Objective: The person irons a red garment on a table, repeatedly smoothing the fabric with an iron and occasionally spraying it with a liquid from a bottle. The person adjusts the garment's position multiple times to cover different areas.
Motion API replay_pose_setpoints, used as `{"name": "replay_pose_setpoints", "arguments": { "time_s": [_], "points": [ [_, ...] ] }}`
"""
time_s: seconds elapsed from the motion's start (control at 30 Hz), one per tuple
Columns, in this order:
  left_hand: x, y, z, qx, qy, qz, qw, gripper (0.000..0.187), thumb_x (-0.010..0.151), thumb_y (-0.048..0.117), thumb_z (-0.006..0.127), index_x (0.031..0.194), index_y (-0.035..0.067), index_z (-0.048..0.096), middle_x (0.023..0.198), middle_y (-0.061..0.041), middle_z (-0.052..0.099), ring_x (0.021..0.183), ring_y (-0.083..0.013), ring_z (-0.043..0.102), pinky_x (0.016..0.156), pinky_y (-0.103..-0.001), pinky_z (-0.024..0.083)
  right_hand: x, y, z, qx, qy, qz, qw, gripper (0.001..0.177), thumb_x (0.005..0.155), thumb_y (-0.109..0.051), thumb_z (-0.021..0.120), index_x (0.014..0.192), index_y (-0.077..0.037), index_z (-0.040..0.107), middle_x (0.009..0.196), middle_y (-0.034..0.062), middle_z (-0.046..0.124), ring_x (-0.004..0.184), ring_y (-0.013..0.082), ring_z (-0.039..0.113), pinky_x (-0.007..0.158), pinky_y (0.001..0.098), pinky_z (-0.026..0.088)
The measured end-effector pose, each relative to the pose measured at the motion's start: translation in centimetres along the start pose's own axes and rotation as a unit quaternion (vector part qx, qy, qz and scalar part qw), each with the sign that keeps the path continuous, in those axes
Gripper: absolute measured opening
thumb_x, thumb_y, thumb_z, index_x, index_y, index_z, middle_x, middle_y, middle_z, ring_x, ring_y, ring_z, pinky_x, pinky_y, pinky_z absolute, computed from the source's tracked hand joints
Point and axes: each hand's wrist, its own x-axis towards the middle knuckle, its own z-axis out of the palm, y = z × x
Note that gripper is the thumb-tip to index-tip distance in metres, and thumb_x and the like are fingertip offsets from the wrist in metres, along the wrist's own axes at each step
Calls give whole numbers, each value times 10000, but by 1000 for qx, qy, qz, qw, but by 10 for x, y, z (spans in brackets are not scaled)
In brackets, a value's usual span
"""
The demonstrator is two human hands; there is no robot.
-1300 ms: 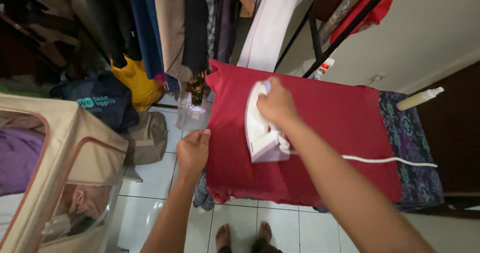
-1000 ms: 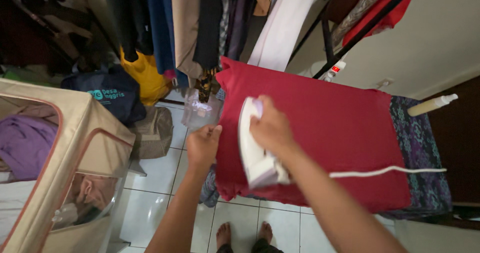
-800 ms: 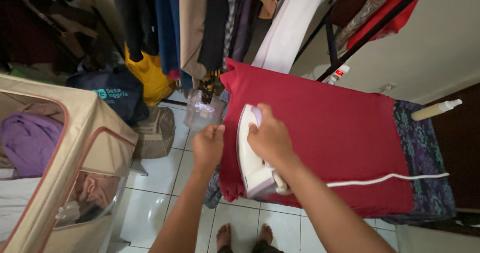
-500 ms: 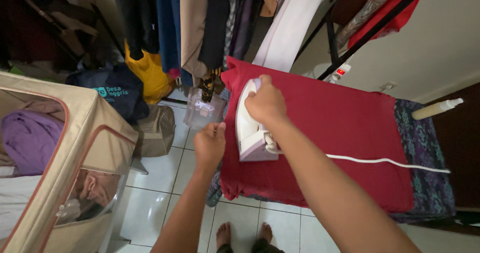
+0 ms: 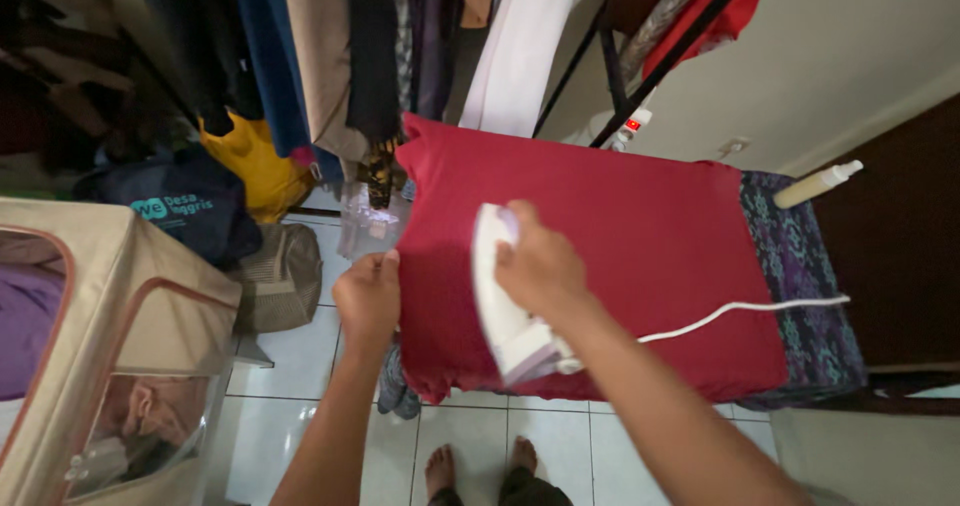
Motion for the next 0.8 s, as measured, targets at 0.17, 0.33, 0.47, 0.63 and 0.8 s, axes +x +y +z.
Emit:
{"name": "replay_pose_setpoints", "arguments": {
  "time_s": [0.17, 0.33, 0.47, 0.63, 0.8],
  "points": [
    [4, 2, -1, -30, 9, 27, 999, 278, 959, 245, 694, 933, -26, 752, 770, -179, 728, 688, -247, 693, 694, -384, 534, 9, 60, -29, -31, 10, 43, 999, 587, 925, -325, 641, 1473, -275, 438, 1092, 201, 730, 1044, 407, 712, 938, 508, 545],
    [5, -6, -2, -39, 5, 6, 999, 286, 955, 252, 706, 931, -27, 759, 750, -161, 723, 680, -208, 666, 692, -367, 531, 12, 123, -53, -12, 53, 53, 997, 590, 900, -311, 680, 1458, -257, 499, 1062, 235, 739, 1041, 417, 714, 940, 490, 546],
    [9, -13, -3, -4, -4, 15, 1000, 294, 962, 260, 706, 946, -29, 760, 764, -161, 730, 685, -198, 687, 715, -358, 533, 16, 167, -69, -5, 88, 56, 995, 595, 872, -295, 712, 1437, -237, 535, 1076, 258, 724, 1054, 430, 697, 929, 491, 540],
    [14, -13, -6, 32, -33, -13, 999, 306, 947, 289, 708, 958, -12, 764, 765, -170, 732, 683, -242, 697, 709, -385, 538, 16, 214, -93, -8, 87, 106, 991, 600, 894, -285, 700, 1468, -250, 527, 1080, 236, 739, 1010, 394, 737, 935, 468, 549],
    [17, 4, -17, 164, -83, -18, 983, 257, 932, 296, 689, 1047, 91, 794, 807, -207, 730, 749, -363, 717, 752, -459, 553, 17, 256, -111, -32, 74, 160, 984, 625, 917, -303, 695, 1512, -263, 506, 1082, 246, 757, 1030, 374, 745, 953, 458, 547]
  ]
}}
